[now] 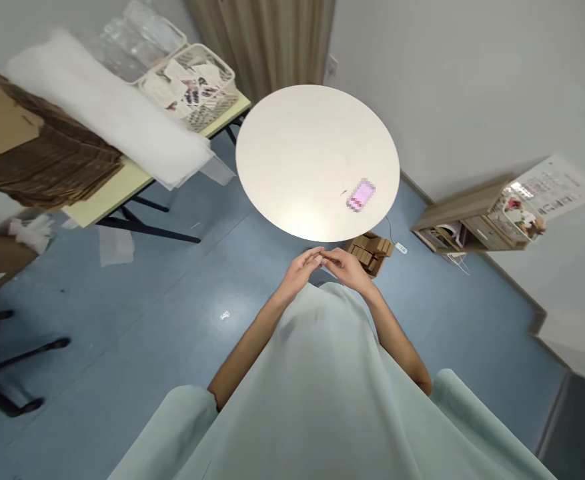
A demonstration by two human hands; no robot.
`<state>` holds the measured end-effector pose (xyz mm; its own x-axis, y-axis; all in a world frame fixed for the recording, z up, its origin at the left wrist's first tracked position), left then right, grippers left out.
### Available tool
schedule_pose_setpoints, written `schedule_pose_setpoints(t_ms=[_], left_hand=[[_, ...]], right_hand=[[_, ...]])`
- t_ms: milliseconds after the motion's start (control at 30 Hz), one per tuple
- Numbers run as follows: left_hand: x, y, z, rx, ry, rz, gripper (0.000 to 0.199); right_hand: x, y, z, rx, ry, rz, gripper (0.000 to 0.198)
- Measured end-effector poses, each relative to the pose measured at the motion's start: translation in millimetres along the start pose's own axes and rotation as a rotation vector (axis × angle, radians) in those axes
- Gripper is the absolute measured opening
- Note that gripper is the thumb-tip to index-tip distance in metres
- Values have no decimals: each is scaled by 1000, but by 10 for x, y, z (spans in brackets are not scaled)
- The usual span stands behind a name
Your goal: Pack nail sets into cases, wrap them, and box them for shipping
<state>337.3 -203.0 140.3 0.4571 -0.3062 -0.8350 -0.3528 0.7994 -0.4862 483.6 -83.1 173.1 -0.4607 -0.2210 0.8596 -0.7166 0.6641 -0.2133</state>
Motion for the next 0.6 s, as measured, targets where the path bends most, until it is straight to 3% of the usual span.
schedule_pose_setpoints(t_ms=[300,600], left_hand=[[-640,310,-1018,-164,22,72,69],[-1409,961,-1986,-268,158,5,73]], right_hand=[[523,1158,674,165,121,-73,35],[943,2423,1273,276,239,-24,38]])
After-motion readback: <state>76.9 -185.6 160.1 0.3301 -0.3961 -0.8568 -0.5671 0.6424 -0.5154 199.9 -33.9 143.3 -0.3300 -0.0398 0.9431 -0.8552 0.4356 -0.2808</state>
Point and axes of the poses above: each hand's wrist, its own y-axis towards the middle knuckle, its own z-axis out of the palm, x = y × z, the point moved 2 cm from there along y, towards the middle knuckle, and after that the axes turned 9 degrees about -x, right-handed, at the moved point
